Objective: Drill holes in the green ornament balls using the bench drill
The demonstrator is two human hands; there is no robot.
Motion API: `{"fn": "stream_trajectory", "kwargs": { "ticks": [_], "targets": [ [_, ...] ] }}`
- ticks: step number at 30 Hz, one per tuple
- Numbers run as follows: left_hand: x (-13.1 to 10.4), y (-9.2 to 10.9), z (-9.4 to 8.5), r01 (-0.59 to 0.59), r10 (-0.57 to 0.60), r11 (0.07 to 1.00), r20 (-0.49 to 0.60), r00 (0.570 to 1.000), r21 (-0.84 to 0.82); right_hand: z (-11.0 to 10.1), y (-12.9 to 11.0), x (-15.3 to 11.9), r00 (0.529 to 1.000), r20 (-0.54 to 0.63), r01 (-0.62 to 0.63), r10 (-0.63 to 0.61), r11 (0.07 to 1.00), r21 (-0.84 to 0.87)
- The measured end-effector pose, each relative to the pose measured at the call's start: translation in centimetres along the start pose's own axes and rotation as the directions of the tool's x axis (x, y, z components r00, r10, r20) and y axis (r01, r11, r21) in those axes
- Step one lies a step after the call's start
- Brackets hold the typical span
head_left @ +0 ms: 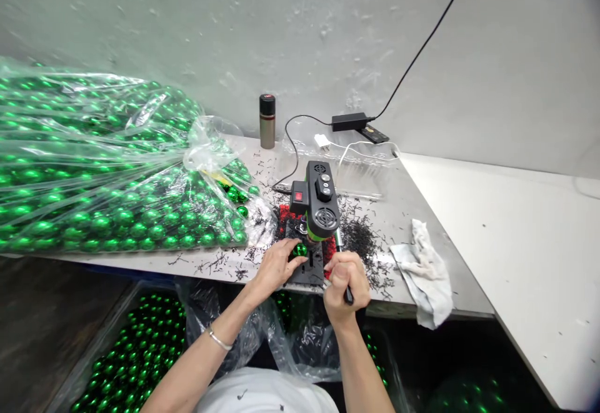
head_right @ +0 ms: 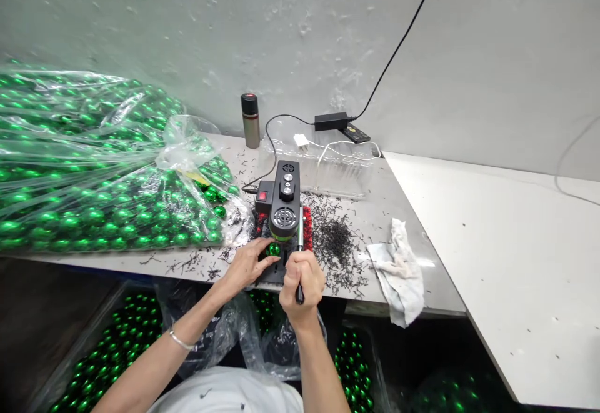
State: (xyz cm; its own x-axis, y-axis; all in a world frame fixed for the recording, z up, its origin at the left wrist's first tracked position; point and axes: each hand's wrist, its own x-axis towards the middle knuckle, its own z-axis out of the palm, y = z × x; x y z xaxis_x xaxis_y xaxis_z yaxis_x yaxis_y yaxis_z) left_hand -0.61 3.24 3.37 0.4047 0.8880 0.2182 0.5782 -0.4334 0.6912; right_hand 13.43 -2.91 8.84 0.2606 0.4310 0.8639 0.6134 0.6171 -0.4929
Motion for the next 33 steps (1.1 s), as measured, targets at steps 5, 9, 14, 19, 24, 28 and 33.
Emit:
{"fn": "stream_trajectory", "kwargs": {
  "ticks": [5,9,14,19,24,28,33],
  "targets": [
    [0.3,0.1,0.0,-0.045,0.044,0.998,0.046,0.998,0.034,0.1,0.0,-0.1,1.0,0.001,0.004,-0.004,1.0,0.011],
    [0.4,0.2,-0.3,-0.09,0.089,0.996,0.1,0.991,0.014,0.2,0.0,-0.1,1.0,-0.01,0.012,-0.012,1.0,-0.002],
    [0.7,0.0,0.5,-0.05,0.048,0.998,0.064,0.997,0.033,0.0,0.0,-0.1,1.0,0.011,0.002,-0.002,1.0,-0.017],
    [0.3,-0.7,2.1,-0.088,0.092,0.994,-0.064,0.994,0.058,-0.1,-0.1,-0.2,1.0,0.023,-0.002,0.002,1.0,-0.009],
    [-0.1,-1.2,2.6,-0.092,0.095,0.995,-0.082,0.992,0.046,-0.2,0.2,-0.6,0.999,0.033,0.029,-0.028,0.999,-0.019],
    [0.0,-1.3,2.5,-0.055,0.058,0.997,-0.078,0.995,0.048,-0.2,0.6,-1.0,0.998,0.047,0.047,-0.045,0.998,-0.043],
    [0.0,-1.1,2.5,-0.038,0.04,0.999,-0.076,0.996,0.031,-0.2,1.3,-1.8,0.997,0.046,0.069,-0.066,0.996,-0.061]
  ]
}}
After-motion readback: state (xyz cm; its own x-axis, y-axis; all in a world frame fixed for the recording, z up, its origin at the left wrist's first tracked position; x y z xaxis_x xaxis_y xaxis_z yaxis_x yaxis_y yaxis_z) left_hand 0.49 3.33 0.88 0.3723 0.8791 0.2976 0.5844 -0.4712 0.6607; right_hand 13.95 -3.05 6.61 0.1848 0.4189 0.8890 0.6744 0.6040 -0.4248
